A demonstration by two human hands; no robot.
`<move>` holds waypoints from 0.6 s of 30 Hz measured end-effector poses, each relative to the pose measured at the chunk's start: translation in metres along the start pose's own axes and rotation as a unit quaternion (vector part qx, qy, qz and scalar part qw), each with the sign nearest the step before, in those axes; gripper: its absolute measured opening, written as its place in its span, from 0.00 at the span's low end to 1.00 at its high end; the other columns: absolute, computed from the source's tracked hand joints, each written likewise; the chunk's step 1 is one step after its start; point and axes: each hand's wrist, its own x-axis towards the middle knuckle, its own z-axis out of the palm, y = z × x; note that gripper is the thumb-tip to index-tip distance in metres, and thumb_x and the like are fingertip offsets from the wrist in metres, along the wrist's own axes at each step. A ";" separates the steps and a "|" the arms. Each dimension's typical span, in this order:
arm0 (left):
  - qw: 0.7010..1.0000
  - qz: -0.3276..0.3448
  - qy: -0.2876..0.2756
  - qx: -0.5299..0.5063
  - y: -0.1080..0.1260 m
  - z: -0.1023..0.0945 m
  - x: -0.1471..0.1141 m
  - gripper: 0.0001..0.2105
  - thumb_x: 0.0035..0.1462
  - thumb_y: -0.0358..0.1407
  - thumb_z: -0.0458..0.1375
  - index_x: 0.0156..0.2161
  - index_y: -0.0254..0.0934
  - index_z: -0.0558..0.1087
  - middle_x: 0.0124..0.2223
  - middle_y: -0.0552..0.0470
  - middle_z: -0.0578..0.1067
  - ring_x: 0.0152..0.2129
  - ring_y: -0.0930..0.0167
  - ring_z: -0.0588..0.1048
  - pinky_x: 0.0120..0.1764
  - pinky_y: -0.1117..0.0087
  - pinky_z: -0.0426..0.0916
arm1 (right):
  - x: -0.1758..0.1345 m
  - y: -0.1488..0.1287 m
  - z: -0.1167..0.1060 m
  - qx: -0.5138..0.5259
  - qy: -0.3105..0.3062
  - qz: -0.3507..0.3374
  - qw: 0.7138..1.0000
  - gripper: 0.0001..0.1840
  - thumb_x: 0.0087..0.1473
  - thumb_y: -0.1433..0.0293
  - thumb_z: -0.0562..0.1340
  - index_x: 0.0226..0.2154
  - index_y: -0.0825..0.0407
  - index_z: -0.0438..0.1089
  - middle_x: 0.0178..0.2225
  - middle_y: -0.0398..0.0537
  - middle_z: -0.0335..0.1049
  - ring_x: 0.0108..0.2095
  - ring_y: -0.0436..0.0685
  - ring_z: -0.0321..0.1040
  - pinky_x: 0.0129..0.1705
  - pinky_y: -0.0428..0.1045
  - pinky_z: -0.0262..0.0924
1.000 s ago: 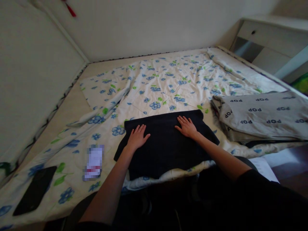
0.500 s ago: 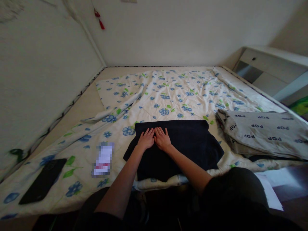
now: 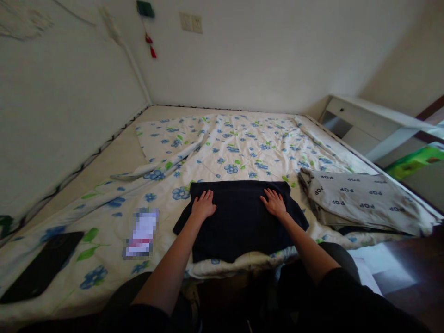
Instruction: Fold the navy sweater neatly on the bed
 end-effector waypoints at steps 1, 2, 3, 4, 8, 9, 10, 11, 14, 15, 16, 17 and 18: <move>1.000 -0.006 -0.001 -0.001 -0.001 -0.001 -0.001 0.39 0.70 0.40 0.52 0.83 0.42 0.54 0.85 0.45 0.49 0.82 0.56 0.49 0.78 0.43 0.52 | -0.001 0.014 -0.004 -0.003 -0.005 0.018 1.000 0.41 0.79 0.46 0.46 0.82 0.48 0.56 0.83 0.55 0.48 0.83 0.67 0.41 0.82 0.70 0.34; 1.000 -0.012 -0.004 -0.002 -0.002 -0.003 -0.002 0.39 0.70 0.40 0.52 0.83 0.43 0.54 0.85 0.45 0.49 0.82 0.55 0.49 0.78 0.43 0.52 | -0.001 0.024 -0.008 -0.005 -0.011 0.031 0.999 0.41 0.79 0.46 0.46 0.82 0.47 0.55 0.83 0.55 0.48 0.83 0.67 0.41 0.82 0.71 0.34; 1.000 -0.017 -0.007 -0.003 -0.003 -0.004 -0.002 0.39 0.70 0.41 0.53 0.83 0.43 0.54 0.85 0.45 0.48 0.82 0.55 0.49 0.78 0.43 0.53 | -0.001 0.031 -0.010 -0.009 -0.016 0.038 0.999 0.41 0.79 0.46 0.46 0.82 0.48 0.55 0.83 0.56 0.48 0.83 0.67 0.40 0.82 0.72 0.33; 1.000 -0.020 -0.009 -0.004 -0.003 -0.005 -0.003 0.39 0.70 0.41 0.53 0.83 0.43 0.54 0.85 0.45 0.48 0.82 0.55 0.49 0.78 0.43 0.53 | -0.001 0.033 -0.011 -0.013 -0.020 0.045 0.999 0.41 0.79 0.47 0.46 0.82 0.49 0.54 0.83 0.57 0.48 0.83 0.68 0.40 0.82 0.73 0.32; 1.000 -0.016 -0.017 -0.010 -0.006 -0.005 -0.003 0.40 0.68 0.39 0.54 0.83 0.41 0.54 0.85 0.44 0.46 0.82 0.52 0.49 0.77 0.40 0.54 | 0.004 -0.002 -0.008 -0.025 -0.003 0.086 0.996 0.39 0.79 0.54 0.46 0.81 0.58 0.56 0.81 0.66 0.49 0.82 0.74 0.42 0.79 0.79 0.34; 1.000 -0.013 -0.018 -0.010 -0.006 -0.004 -0.003 0.41 0.68 0.39 0.55 0.83 0.41 0.54 0.85 0.43 0.46 0.82 0.52 0.48 0.77 0.40 0.55 | 0.006 -0.020 -0.005 -0.025 0.008 0.082 0.996 0.38 0.79 0.56 0.47 0.80 0.59 0.56 0.81 0.67 0.49 0.82 0.76 0.41 0.79 0.80 0.35; 1.000 -0.012 -0.018 -0.008 -0.006 -0.003 -0.002 0.41 0.68 0.38 0.55 0.83 0.41 0.53 0.85 0.43 0.46 0.82 0.52 0.48 0.77 0.39 0.55 | 0.008 -0.042 -0.002 -0.023 0.020 0.062 0.998 0.38 0.79 0.57 0.48 0.80 0.59 0.56 0.81 0.68 0.49 0.82 0.76 0.41 0.79 0.80 0.35; 1.000 -0.012 -0.017 -0.005 -0.007 -0.002 -0.002 0.41 0.68 0.38 0.55 0.84 0.42 0.53 0.85 0.43 0.46 0.82 0.51 0.48 0.77 0.39 0.54 | 0.010 -0.065 0.002 -0.018 0.029 0.025 0.999 0.37 0.78 0.57 0.49 0.80 0.57 0.56 0.82 0.66 0.48 0.83 0.76 0.40 0.79 0.79 0.35; 1.000 -0.011 -0.020 -0.002 -0.010 -0.001 0.000 0.41 0.69 0.39 0.56 0.84 0.44 0.53 0.85 0.44 0.46 0.82 0.52 0.47 0.77 0.40 0.54 | 0.016 -0.137 0.017 0.011 0.028 -0.122 0.992 0.37 0.78 0.57 0.52 0.81 0.53 0.54 0.83 0.60 0.44 0.83 0.73 0.38 0.81 0.75 0.35; 1.000 -0.009 -0.025 -0.004 -0.012 -0.002 0.001 0.41 0.69 0.39 0.55 0.84 0.44 0.52 0.85 0.44 0.45 0.82 0.53 0.47 0.77 0.41 0.54 | 0.017 -0.157 0.023 0.019 0.018 -0.153 0.988 0.37 0.78 0.57 0.52 0.82 0.52 0.54 0.83 0.58 0.43 0.83 0.72 0.38 0.81 0.73 0.36; 0.999 -0.005 -0.031 -0.006 -0.014 -0.003 0.001 0.40 0.69 0.39 0.55 0.84 0.44 0.52 0.86 0.45 0.45 0.82 0.53 0.47 0.77 0.41 0.54 | 0.019 -0.173 0.029 0.024 0.005 -0.171 0.985 0.37 0.79 0.57 0.52 0.82 0.51 0.54 0.83 0.57 0.44 0.83 0.72 0.39 0.81 0.72 0.37; 0.999 -0.001 -0.038 -0.007 -0.016 -0.005 0.001 0.40 0.69 0.39 0.55 0.84 0.43 0.52 0.86 0.45 0.44 0.82 0.54 0.47 0.77 0.42 0.53 | 0.022 -0.184 0.035 0.027 -0.008 -0.178 0.984 0.37 0.79 0.56 0.51 0.82 0.51 0.54 0.83 0.55 0.44 0.83 0.72 0.40 0.82 0.70 0.38; 0.999 0.001 -0.043 -0.007 -0.017 -0.007 0.002 0.40 0.70 0.39 0.54 0.84 0.43 0.52 0.86 0.46 0.43 0.82 0.54 0.47 0.78 0.42 0.53 | 0.025 -0.189 0.040 0.027 -0.019 -0.179 0.983 0.38 0.79 0.53 0.51 0.82 0.49 0.54 0.83 0.54 0.44 0.83 0.73 0.41 0.82 0.69 0.38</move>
